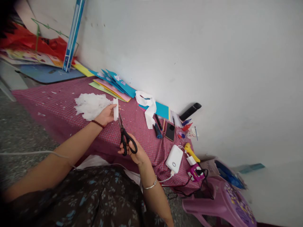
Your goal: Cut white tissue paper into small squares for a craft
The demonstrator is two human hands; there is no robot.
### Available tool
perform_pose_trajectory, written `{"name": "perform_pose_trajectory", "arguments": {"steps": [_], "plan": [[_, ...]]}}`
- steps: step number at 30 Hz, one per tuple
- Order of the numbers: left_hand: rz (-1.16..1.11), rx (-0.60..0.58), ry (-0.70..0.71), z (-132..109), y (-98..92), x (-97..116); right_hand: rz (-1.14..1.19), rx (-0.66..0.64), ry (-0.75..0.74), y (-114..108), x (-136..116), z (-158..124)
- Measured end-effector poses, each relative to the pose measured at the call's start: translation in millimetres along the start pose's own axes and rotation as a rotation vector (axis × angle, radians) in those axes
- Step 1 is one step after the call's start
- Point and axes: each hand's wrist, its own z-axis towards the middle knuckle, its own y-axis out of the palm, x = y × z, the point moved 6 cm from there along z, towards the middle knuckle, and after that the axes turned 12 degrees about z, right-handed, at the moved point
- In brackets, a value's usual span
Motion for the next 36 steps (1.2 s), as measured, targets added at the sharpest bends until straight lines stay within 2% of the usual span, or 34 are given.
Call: {"name": "perform_pose_trajectory", "arguments": {"steps": [4, 10, 16, 28, 36], "plan": [[0.064, -0.059, -0.014, -6, 5.1, 0, 0.035, 0.025, -0.008, -1, 1, 3], [0.201, -0.233, -0.016, -15, 19.5, -3, 0.118, 0.053, -0.037, 1, -1, 4], [0.296, -0.357, 0.045, -18, 26.2, -4, 0.219, 0.058, -0.026, 5, -1, 11], [0.315, -0.437, 0.132, -23, 31.8, -2, 0.367, 0.106, -0.079, 12, 1, 8], [0.371, -0.449, 0.179, -21, 32.3, -2, 0.314, 0.185, -0.135, 12, 7, 5]]}}
